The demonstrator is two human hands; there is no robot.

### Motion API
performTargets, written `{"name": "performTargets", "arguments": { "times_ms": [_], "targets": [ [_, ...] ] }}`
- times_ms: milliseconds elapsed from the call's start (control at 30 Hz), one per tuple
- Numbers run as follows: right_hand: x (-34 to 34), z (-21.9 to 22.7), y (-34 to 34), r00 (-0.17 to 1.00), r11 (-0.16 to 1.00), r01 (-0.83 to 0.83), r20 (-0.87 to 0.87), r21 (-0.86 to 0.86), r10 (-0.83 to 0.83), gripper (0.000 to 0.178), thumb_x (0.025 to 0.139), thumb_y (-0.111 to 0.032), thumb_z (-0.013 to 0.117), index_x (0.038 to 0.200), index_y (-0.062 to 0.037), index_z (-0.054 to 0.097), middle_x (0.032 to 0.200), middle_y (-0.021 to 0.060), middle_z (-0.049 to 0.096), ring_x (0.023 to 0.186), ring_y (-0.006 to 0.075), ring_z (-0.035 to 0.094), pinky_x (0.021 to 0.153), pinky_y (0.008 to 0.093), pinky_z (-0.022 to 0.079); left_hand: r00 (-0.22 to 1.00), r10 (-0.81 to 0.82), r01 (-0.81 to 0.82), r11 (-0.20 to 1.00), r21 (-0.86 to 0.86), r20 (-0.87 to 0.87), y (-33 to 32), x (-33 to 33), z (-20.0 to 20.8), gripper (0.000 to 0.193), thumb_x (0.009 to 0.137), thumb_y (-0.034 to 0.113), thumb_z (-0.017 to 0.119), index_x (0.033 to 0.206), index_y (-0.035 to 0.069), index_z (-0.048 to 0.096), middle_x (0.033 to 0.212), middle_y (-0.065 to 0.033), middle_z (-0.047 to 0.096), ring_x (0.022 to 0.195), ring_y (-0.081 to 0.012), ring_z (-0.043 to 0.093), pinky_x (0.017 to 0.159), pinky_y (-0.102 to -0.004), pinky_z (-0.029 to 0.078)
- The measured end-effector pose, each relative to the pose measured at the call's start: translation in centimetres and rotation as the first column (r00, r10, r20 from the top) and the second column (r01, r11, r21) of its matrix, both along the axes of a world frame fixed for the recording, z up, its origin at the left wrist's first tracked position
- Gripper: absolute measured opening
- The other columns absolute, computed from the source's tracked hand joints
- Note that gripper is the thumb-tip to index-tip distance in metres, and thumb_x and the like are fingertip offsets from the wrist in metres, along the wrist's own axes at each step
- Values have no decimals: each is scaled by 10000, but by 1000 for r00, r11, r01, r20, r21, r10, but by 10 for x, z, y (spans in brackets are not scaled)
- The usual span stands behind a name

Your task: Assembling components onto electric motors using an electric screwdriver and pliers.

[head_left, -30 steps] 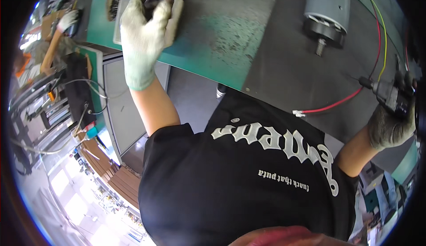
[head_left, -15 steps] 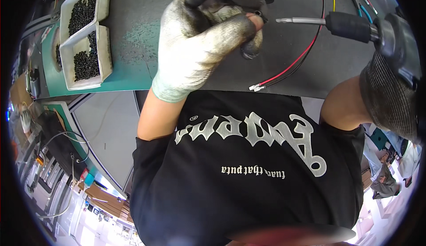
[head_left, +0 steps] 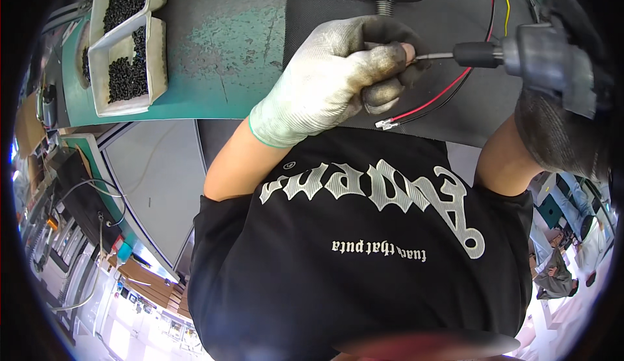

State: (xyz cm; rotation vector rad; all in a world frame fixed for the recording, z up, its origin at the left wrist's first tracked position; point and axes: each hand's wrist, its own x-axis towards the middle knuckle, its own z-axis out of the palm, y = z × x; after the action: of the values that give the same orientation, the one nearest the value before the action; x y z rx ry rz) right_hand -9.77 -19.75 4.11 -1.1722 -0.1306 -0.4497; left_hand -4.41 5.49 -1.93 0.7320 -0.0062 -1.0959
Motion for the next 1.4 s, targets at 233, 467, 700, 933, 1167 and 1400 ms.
{"name": "performTargets", "arguments": {
  "times_ms": [233, 467, 700, 933, 1167, 1400],
  "targets": [
    [27, -6, 51, 1000, 1000, -3, -20, -18, 3, 286, 909, -107, 567, 1164, 22, 562, 1043, 125, 652, 996, 242, 628, 829, 408, 534, 970, 21, -53, 991, -126, -243, 2, -11, -15, 259, 1002, 198, 461, 1114, -27, 522, 881, -111, 599, 472, -51, 349, 476, -189, 350],
    [43, -20, 45, 1000, 998, -2, -9, -61, 1, 302, 916, -109, 559, 1185, 28, 545, 1045, 133, 645, 980, 241, 628, 822, 410, 536, 940, 105, -158, 977, -142, -324, -7, -4, -24, 284, 1032, 253, 390, 1099, 31, 554, 972, -102, 635, 606, -81, 482, 582, -215, 431],
    [44, -22, 61, 999, 994, -38, -21, -99, 37, 317, 924, -110, 551, 1206, 34, 527, 1047, 141, 637, 963, 241, 628, 814, 411, 537, 928, 184, -233, 965, -120, -323, -12, 2, -43, 322, 1022, 287, 445, 1107, 10, 586, 1000, -131, 656, 730, -102, 579, 671, -252, 475],
    [46, -21, 73, 998, 992, -40, -57, -117, 33, 333, 931, -111, 542, 1227, 40, 509, 1049, 149, 630, 947, 240, 628, 807, 412, 538, 980, 146, -157, 984, -79, -134, -9, 6, -43, 246, 1010, 233, 480, 1125, 40, 579, 1026, -128, 656, 786, -114, 598, 718, -249, 506],
    [52, -29, 56, 999, 990, -21, -33, -141, 17, 349, 939, -112, 534, 1248, 46, 491, 1050, 158, 623, 931, 239, 629, 799, 413, 540, 975, 155, -175, 977, -121, -158, -9, 6, -44, 262, 1009, 229, 485, 1129, 15, 576, 1008, -119, 654, 781, -111, 603, 706, -245, 504],
    [58, -9, 92, 977, 959, 199, 119, -203, -177, 319, 915, -97, 559, 1203, 38, 524, 984, 153, 631, 868, 237, 640, 748, 391, 555, 962, 226, -238, 969, -61, -153, -13, 2, -37, 279, 999, 241, 509, 1059, -23, 577, 878, -118, 657, 693, -134, 606, 646, -267, 486]
  ]
}}
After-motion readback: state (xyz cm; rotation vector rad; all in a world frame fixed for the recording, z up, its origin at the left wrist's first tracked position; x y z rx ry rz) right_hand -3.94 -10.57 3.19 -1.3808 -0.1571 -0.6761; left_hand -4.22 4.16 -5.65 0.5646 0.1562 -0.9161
